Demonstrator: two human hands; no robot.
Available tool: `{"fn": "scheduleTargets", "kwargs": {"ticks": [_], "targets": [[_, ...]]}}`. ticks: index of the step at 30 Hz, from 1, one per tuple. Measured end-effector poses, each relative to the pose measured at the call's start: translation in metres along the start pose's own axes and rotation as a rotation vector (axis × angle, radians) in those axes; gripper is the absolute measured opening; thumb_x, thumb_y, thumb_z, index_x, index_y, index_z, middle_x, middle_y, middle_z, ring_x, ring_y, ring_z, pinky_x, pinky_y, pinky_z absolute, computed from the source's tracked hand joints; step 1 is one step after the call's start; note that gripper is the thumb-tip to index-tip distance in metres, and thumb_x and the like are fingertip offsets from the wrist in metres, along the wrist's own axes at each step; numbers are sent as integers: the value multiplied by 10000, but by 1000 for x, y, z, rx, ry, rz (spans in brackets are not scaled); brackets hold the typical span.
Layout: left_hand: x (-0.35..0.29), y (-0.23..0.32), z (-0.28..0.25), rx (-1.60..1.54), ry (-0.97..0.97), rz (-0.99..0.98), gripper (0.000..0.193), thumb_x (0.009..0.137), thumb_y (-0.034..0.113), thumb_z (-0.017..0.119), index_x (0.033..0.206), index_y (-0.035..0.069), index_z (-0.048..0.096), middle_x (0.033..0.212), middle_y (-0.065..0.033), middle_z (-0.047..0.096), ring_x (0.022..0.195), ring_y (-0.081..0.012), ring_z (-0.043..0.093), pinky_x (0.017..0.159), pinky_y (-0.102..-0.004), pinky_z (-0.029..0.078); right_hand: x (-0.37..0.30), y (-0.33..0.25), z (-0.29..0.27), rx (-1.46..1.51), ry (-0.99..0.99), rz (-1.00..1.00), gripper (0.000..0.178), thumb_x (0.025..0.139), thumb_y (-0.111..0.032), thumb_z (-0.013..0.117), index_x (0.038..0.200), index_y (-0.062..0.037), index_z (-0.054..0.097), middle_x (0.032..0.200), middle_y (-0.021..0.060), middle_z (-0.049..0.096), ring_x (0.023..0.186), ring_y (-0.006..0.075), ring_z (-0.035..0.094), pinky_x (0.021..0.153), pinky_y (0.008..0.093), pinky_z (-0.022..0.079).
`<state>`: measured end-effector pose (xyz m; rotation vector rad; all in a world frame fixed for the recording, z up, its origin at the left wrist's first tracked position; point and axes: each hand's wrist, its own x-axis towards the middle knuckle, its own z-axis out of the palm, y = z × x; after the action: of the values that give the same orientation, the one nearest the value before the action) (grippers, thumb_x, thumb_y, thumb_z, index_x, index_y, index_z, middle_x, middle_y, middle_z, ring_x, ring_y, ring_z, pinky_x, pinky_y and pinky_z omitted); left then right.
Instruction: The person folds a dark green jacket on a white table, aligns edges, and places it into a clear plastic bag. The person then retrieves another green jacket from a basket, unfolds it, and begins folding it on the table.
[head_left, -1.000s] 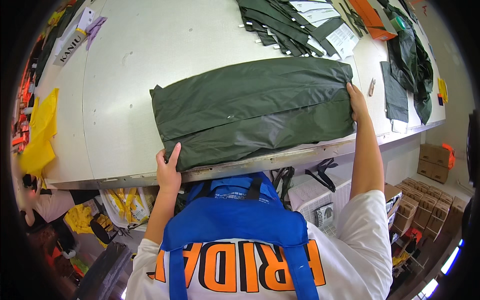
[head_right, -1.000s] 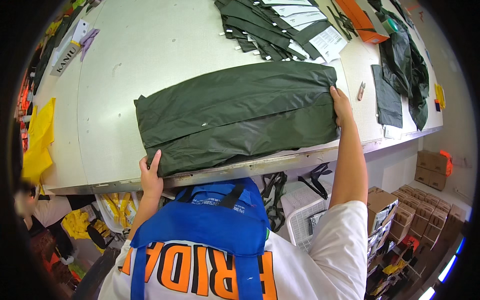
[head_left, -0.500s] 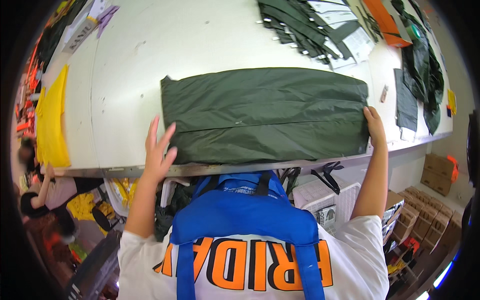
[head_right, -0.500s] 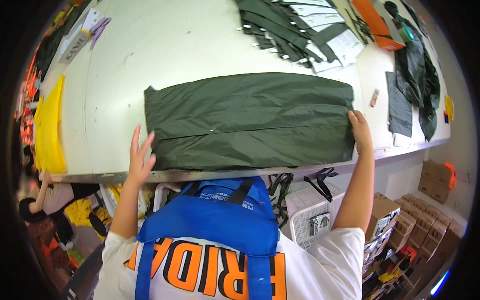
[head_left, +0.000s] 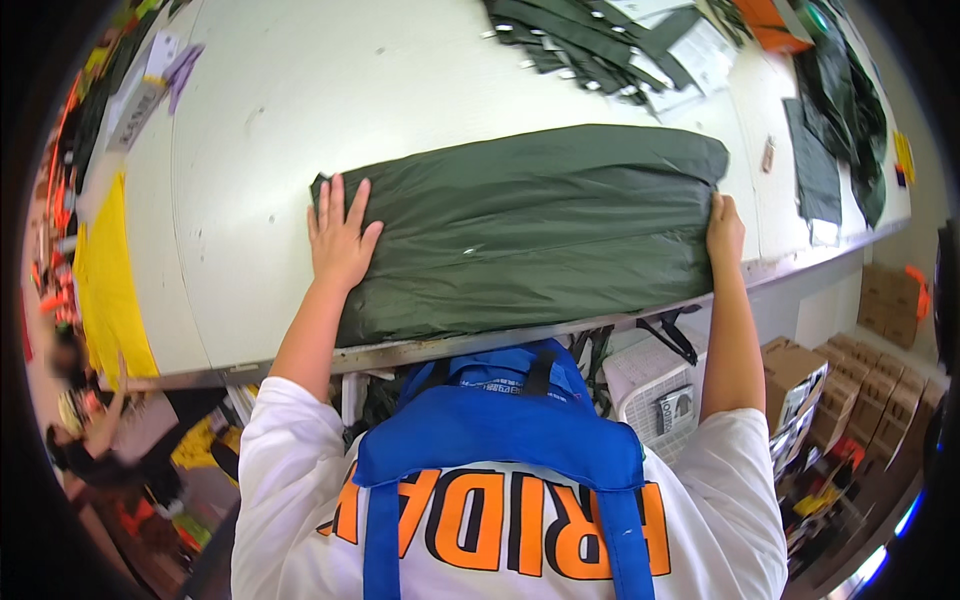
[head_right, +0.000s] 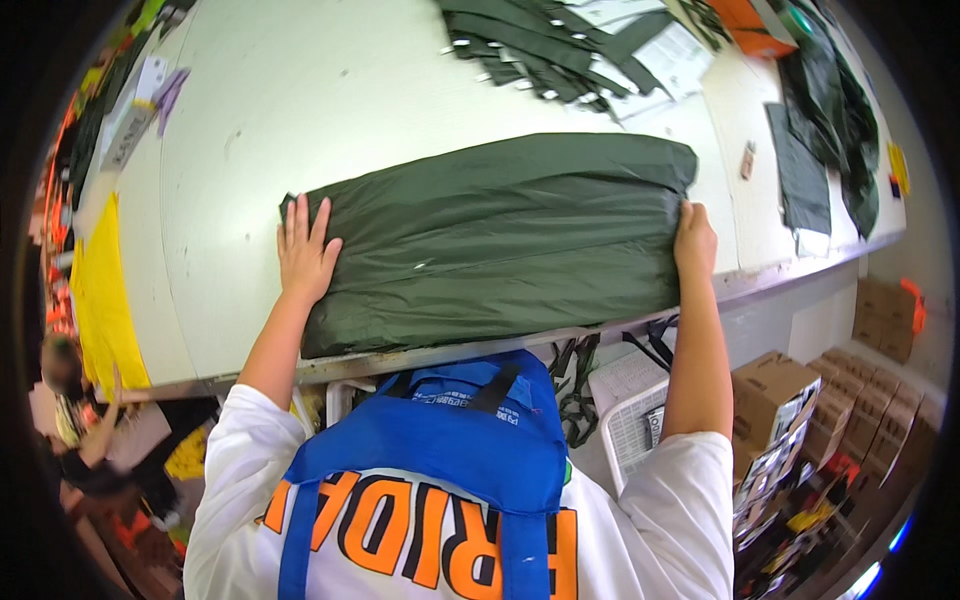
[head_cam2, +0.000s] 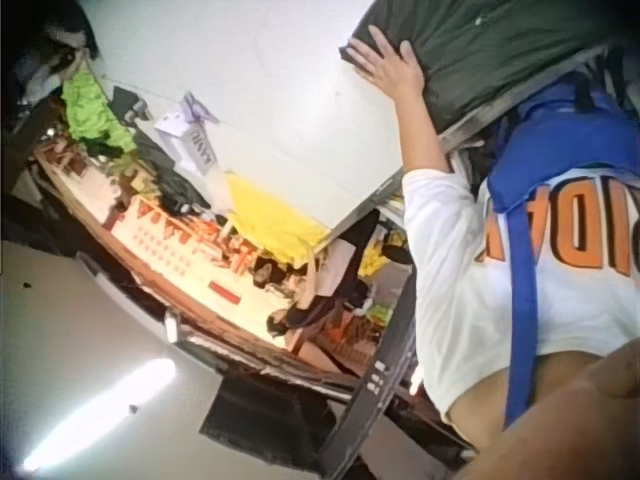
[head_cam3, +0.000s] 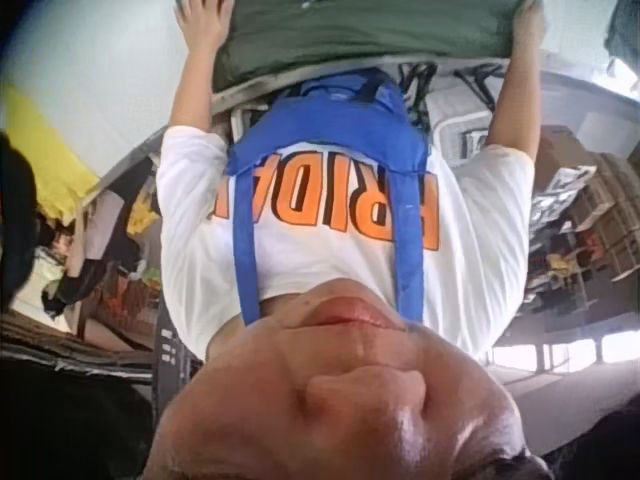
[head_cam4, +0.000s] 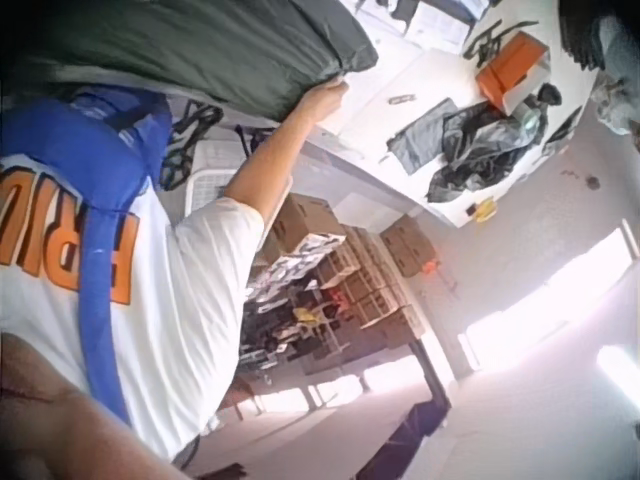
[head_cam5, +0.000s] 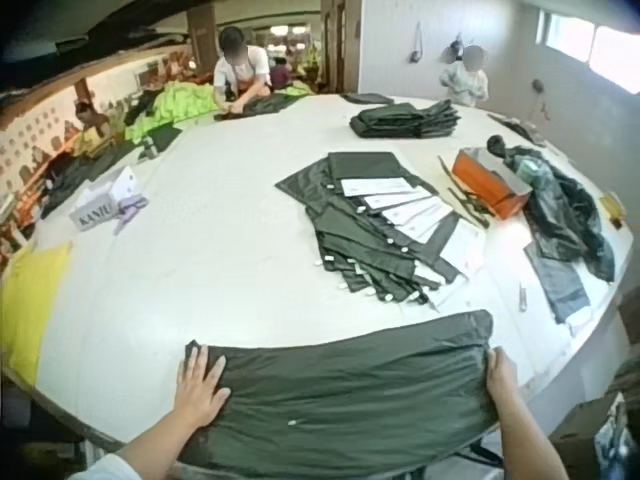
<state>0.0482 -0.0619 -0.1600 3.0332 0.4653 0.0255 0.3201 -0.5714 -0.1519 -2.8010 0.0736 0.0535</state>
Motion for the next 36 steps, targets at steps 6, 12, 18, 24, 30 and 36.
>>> {"fn": "scheduleTargets", "kwargs": {"ticks": [6, 12, 18, 24, 30, 36], "targets": [[56, 41, -44, -169, -40, 97, 668, 912, 450, 513, 1465, 138, 305, 1505, -178, 265, 1393, -323, 252, 1118, -555, 153, -39, 49, -39, 316, 442, 107, 495, 944, -374, 526, 1162, 71, 527, 1123, 247, 564, 1026, 344, 546, 900, 381, 417], [198, 252, -48, -626, -398, 440, 657, 919, 457, 524, 1399, 32, 381, 1329, -207, 500, 1205, -332, 505, 999, -374, 406, -152, 1, -11, 1413, 112, 747, 314, 950, -313, 572, 1096, -42, 511, 894, 29, 575, 713, 109, 554, 639, 248, 467], [262, 380, -28, -660, -640, 336, 482, 779, 333, 746, 1113, 16, 603, 941, -98, 642, 862, -164, 583, 786, -307, 461, -136, -16, -16, 1667, 131, 774, 242, 940, -289, 591, 1011, -62, 542, 870, -12, 578, 747, 84, 537, 663, 258, 439], [276, 402, -38, -811, -1125, 251, 492, 793, 207, 729, 1209, 12, 554, 1078, -97, 648, 941, -161, 624, 852, -311, 500, -122, -6, -29, 1633, 72, 835, 229, 941, -266, 590, 1017, -51, 577, 938, 14, 624, 831, 96, 583, 726, 260, 468], [275, 402, -71, -1036, -1270, 120, 453, 797, 159, 717, 1202, 23, 566, 1059, -113, 663, 921, -198, 650, 844, -339, 519, -121, -21, -41, 1829, 314, 637, 250, 968, -148, 530, 1173, -5, 518, 1103, 74, 607, 1025, 154, 571, 881, 300, 465], [273, 404, -88, -1047, -1074, 146, 469, 849, 166, 673, 1273, 42, 516, 1021, -79, 649, 898, -137, 626, 829, -300, 518, -116, -29, -47, 1827, 505, 567, 469, 955, -40, 500, 1379, 0, 302, 1233, 153, 538, 1099, 201, 552, 956, 342, 446]]}}
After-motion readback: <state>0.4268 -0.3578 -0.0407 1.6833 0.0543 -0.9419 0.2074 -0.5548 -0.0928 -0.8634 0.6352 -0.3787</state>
